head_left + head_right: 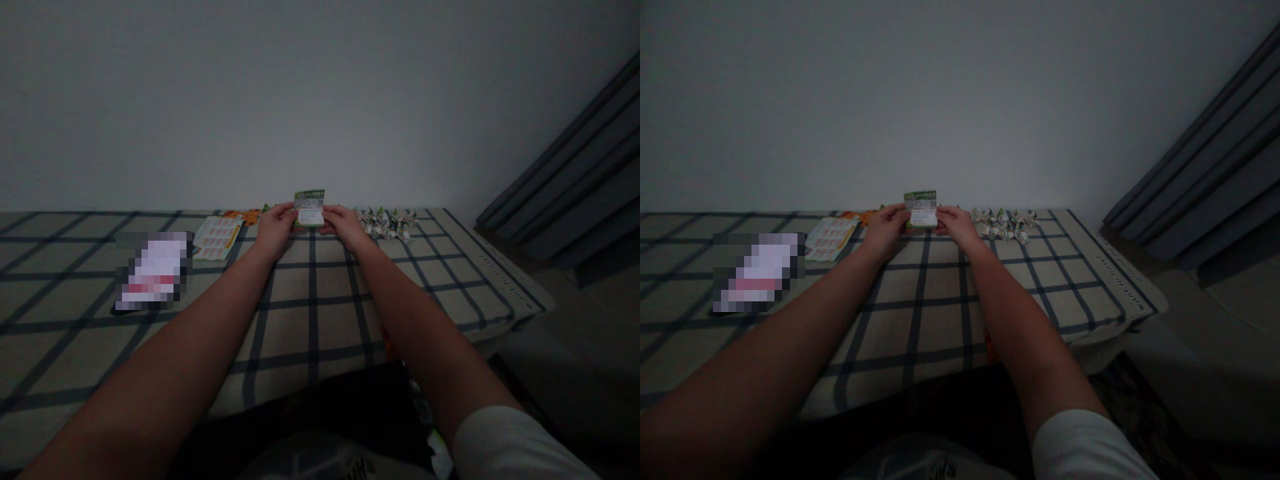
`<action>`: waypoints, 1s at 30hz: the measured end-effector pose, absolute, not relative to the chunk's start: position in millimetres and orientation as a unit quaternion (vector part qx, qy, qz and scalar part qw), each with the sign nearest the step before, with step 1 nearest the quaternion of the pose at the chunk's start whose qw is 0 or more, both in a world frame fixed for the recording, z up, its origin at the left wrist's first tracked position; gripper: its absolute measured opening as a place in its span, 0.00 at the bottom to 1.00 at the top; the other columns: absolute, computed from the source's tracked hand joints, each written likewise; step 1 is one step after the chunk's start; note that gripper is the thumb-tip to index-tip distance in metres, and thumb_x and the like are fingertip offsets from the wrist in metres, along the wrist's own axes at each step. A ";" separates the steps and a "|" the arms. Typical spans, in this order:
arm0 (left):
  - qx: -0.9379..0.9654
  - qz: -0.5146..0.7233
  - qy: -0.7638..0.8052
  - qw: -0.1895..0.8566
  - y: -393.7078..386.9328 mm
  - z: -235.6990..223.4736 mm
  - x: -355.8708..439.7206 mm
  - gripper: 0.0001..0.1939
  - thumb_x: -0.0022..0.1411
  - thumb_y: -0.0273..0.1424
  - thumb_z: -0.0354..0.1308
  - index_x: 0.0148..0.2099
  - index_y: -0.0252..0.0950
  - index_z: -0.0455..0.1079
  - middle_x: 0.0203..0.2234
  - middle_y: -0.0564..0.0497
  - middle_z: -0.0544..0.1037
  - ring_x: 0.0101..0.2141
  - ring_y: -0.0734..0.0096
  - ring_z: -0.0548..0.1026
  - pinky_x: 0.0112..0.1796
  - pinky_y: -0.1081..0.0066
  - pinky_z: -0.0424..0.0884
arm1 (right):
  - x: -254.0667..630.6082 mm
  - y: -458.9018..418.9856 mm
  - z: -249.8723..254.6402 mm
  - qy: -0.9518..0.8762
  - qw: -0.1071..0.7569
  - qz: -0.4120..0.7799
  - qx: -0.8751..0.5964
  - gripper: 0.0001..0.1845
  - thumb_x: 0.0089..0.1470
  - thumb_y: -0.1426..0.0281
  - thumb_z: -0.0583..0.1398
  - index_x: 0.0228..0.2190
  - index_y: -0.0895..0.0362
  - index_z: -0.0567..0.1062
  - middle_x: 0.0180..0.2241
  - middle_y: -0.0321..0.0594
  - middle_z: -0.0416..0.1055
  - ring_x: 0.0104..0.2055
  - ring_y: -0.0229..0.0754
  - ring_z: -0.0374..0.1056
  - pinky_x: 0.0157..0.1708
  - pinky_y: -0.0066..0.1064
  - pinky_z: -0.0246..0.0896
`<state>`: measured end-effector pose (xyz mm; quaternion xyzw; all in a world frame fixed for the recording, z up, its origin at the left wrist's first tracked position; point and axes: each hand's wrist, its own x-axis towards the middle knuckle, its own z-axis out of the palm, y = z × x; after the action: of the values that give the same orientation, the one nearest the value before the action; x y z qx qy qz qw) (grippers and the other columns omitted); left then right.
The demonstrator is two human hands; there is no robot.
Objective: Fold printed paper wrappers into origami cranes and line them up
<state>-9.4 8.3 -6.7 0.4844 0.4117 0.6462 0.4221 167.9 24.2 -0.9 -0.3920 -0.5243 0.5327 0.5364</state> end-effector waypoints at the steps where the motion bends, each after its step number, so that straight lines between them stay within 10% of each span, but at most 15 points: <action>1: 0.484 0.648 0.412 0.418 9.1 -7.1 -9.6 0.18 0.51 0.33 0.66 0.44 0.32 0.78 0.35 0.46 0.83 0.32 0.67 0.80 0.37 0.67 0.78 | 167.6 23.7 -0.4 -0.524 0.536 0.530 -0.396 0.07 0.57 0.77 0.62 0.39 0.59 0.76 0.34 0.39 0.79 0.29 0.34 0.73 0.29 0.27 0.74; 30: 0.448 0.675 0.432 0.396 14.8 -5.5 -12.6 0.23 0.50 0.31 0.64 0.51 0.36 0.74 0.32 0.49 0.80 0.33 0.64 0.80 0.38 0.64 0.79 | 168.4 15.8 4.6 -0.562 0.508 0.540 -0.368 0.18 0.56 0.72 0.64 0.48 0.53 0.71 0.26 0.31 0.76 0.26 0.34 0.73 0.30 0.25 0.73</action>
<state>-12.6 14.8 -5.5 0.4480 0.4319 0.6750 0.3964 168.4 15.8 4.6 -0.3680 -0.5616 0.5397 0.5079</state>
